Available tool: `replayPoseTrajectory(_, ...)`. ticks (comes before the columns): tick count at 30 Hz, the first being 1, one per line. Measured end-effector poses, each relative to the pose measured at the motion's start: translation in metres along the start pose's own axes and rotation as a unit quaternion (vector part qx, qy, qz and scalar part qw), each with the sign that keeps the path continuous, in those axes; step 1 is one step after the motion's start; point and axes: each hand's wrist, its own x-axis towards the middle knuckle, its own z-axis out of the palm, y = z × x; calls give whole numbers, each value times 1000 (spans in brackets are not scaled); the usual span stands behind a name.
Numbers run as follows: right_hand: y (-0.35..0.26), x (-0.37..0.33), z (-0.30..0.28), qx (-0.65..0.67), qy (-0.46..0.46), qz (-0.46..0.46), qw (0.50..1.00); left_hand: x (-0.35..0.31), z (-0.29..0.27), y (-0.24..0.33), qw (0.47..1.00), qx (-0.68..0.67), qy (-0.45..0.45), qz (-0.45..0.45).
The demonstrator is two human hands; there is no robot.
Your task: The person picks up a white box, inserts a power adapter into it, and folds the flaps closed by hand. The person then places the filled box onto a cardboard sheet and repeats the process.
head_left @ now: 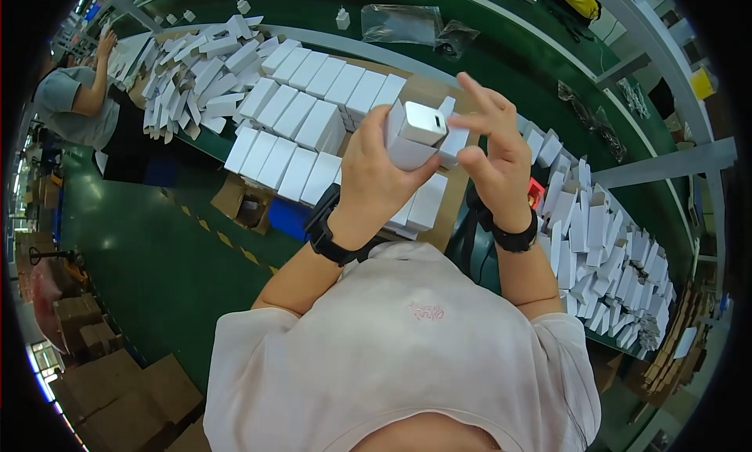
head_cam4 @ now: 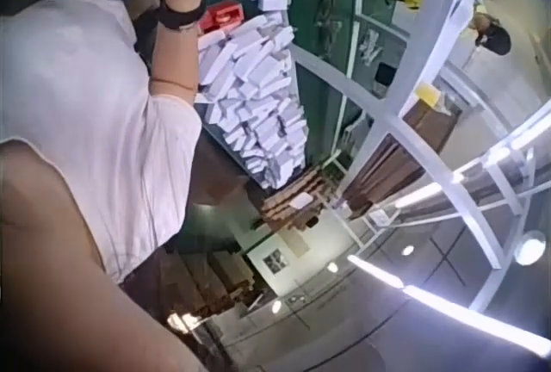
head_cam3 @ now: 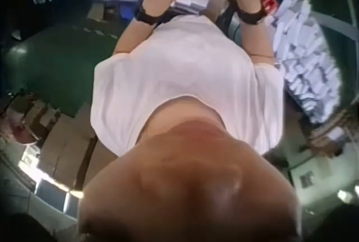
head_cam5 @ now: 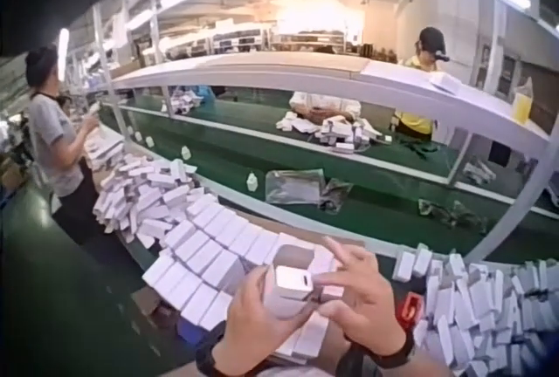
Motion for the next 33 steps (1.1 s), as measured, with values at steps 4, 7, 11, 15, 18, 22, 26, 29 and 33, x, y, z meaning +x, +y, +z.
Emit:
replayPoseTrajectory(4,2,-16,17,200,1,197,960,0,8,-7,994,-105,12,-7)
replayPoseTrajectory(7,3,-23,34,227,1,178,958,1,3,-8,994,-106,-10,21)
replayPoseTrajectory(11,-1,-32,45,351,29,244,903,-8,0,-13,997,-57,12,53)
replayPoseTrajectory(15,5,-52,42,265,61,227,935,-9,13,-4,994,-106,-9,33)
replayPoseTrajectory(18,7,-50,47,254,88,195,943,-3,-5,3,989,-143,-30,39)
replayPoseTrajectory(22,24,-42,47,207,-27,176,962,-4,-18,2,985,-156,-67,-36)
replayPoseTrajectory(26,1,-24,69,164,59,32,984,-4,-13,-9,985,-146,-74,-64)
replayPoseTrajectory(29,-4,-24,60,191,54,68,978,-9,-11,-12,985,-150,-67,-61)
replayPoseTrajectory(33,-8,-17,41,128,5,105,986,-9,-12,-5,980,-159,-100,-73)
